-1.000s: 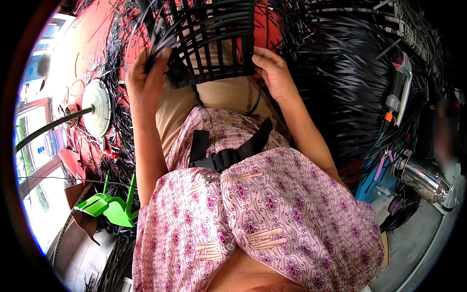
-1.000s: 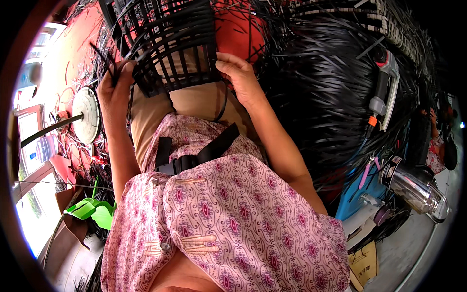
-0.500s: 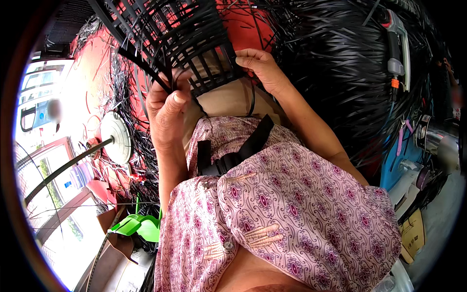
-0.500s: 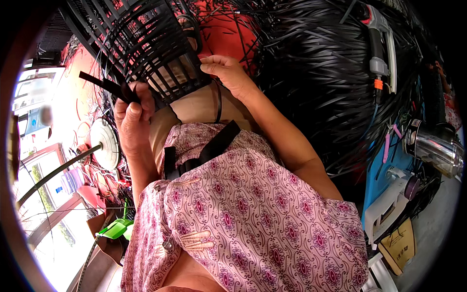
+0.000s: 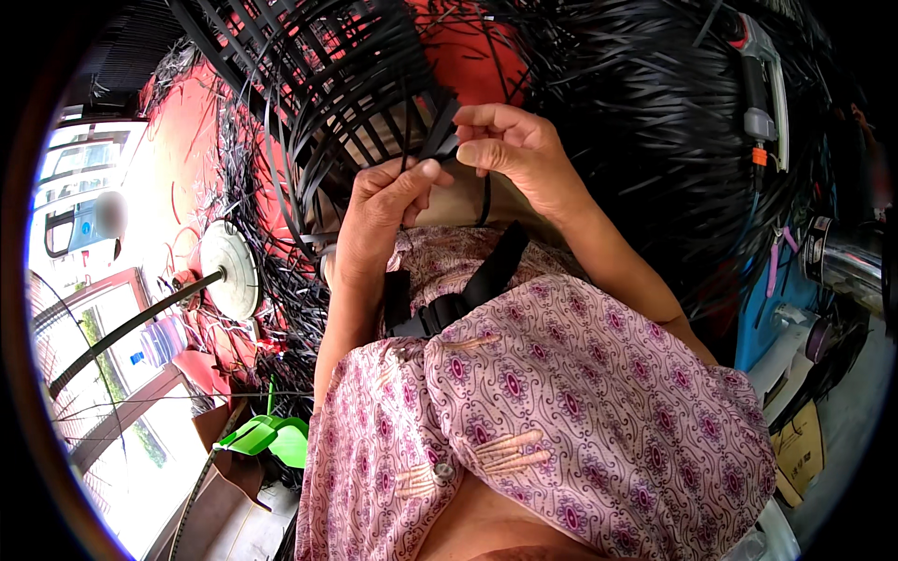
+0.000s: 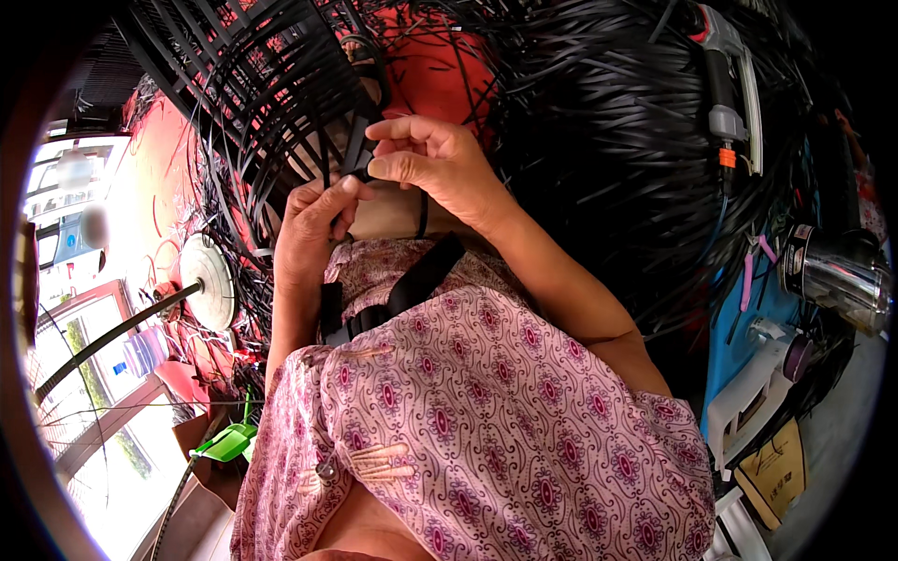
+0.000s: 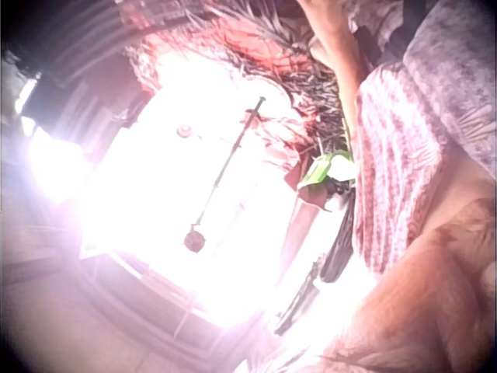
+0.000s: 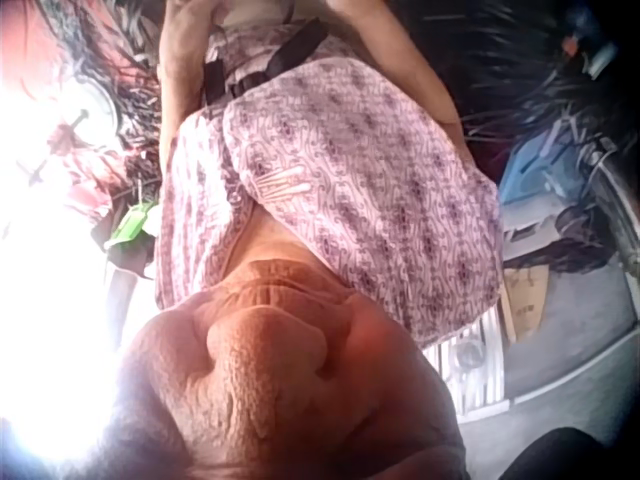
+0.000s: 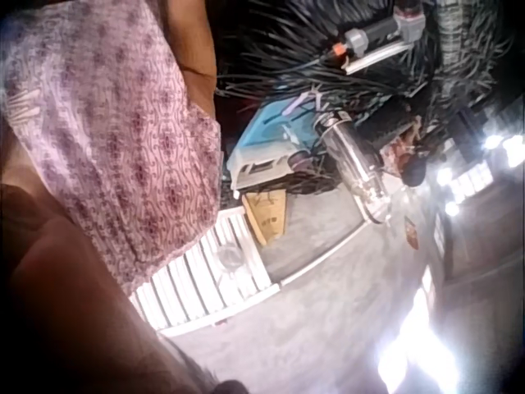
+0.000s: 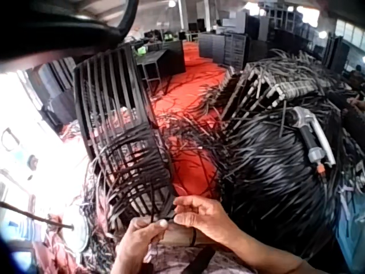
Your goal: The person uses a handheld power cutter to repeatedly cut black cables held in their left hand. They work through a bundle of cables, cutting them into shorter segments and discarding the pieces.
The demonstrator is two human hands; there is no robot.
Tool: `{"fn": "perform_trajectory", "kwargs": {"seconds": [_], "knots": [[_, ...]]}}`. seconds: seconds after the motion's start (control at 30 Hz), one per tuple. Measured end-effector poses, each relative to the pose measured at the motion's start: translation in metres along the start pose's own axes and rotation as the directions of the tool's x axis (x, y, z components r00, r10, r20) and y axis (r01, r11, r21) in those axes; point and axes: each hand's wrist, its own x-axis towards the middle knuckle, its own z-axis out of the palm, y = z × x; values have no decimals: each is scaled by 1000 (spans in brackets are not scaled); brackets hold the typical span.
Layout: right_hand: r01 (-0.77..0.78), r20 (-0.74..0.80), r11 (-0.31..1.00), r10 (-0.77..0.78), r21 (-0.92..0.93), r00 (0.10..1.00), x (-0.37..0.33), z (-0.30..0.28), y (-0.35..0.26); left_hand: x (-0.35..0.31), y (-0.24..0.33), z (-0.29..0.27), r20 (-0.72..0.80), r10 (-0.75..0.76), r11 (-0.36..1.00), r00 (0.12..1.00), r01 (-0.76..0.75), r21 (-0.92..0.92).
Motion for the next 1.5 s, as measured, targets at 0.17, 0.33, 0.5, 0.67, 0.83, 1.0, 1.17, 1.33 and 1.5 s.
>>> {"fn": "perform_trajectory", "kwargs": {"seconds": [0.17, 0.33, 0.5, 0.67, 0.83, 1.0, 1.17, 1.33, 1.5], "knots": [[-81, 23, 993, 84, -82, 996, -1, 6, -3, 0, -4, -1, 33, -30, 998, 999, 32, -54], [-31, -46, 998, 28, -60, 999, 3, 8, 4, -2, -3, 1, 44, -34, 988, 998, 41, -146], [-42, -15, 997, 42, -64, 999, 2, 19, -5, -1, -3, -2, 97, -13, 996, 995, 22, -88], [-24, -13, 980, 22, -200, 1000, 2, 24, -3, -2, -4, -1, 65, 49, 998, 997, -52, 46], [-33, -17, 990, 31, -135, 999, 2, 21, -2, -3, -4, -2, 47, 93, 996, 995, -93, 15], [-35, 0, 993, 35, -115, 999, 3, 15, -8, 2, -8, -3, 39, 318, 816, 947, -294, 498], [48, 11, 989, -47, -137, 999, 5, 14, -16, 3, 6, -1, 36, 336, 834, 941, -315, 453], [152, -98, 987, -156, -54, 983, 6, 14, -15, 7, 2, -3, 29, 377, 806, 926, -344, 482], [122, -156, 992, -125, -27, 980, 6, 13, -8, 4, -1, -1, -62, 224, 969, 973, -216, 119]]}}
